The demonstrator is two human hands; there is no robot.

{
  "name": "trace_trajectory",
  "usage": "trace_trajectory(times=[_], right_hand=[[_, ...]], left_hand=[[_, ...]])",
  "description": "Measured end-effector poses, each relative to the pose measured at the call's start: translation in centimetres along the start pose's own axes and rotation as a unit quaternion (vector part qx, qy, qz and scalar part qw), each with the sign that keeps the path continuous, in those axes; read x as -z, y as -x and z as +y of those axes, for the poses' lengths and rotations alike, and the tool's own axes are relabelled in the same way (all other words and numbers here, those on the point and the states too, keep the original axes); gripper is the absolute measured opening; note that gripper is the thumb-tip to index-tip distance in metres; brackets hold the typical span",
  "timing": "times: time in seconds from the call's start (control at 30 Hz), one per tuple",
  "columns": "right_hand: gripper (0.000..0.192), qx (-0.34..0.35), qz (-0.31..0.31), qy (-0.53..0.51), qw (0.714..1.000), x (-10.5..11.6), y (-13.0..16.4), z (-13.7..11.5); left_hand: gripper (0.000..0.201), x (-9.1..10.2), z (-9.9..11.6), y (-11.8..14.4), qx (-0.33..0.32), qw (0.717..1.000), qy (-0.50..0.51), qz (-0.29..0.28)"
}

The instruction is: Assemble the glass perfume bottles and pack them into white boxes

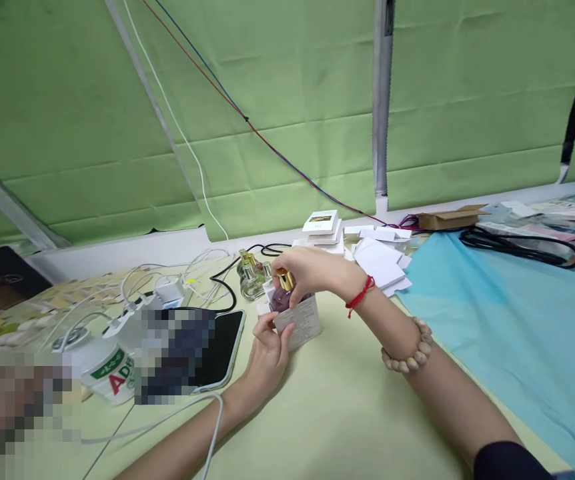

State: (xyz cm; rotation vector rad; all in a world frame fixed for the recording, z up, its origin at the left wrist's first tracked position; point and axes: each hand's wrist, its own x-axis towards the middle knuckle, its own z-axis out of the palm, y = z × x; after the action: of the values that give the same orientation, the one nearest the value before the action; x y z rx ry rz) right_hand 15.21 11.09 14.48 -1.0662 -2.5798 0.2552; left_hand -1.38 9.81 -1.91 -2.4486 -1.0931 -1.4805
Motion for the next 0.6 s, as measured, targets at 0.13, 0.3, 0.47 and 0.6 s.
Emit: trace_trajectory(times=[0.13, 0.3, 0.47, 0.6], right_hand=[[0.027, -0.04, 0.0, 0.046, 0.998, -0.4, -0.1, -0.8], [0.012, -0.075, -0.025, 0.102, 0.992, -0.5, 0.2, -1.3], [0.015, -0.109, -0.047, 0.163, 0.979, -0.5, 0.6, -2.4], [0.018, -0.137, -0.07, 0.179, 0.972, -0.6, 0.7, -3.2]], left_hand=[[0.027, 0.1, 0.3, -0.1, 0.027, 0.999, 0.017, 0.006], [0.026, 0.3, 0.5, -0.4, 0.012, 1.0, 0.017, -0.003], [0.024, 0.3, 0.6, -0.2, -0.01, 1.0, -0.006, 0.009], [0.023, 0.4, 0.7, -0.2, 0.016, 1.0, -0.012, -0.004]])
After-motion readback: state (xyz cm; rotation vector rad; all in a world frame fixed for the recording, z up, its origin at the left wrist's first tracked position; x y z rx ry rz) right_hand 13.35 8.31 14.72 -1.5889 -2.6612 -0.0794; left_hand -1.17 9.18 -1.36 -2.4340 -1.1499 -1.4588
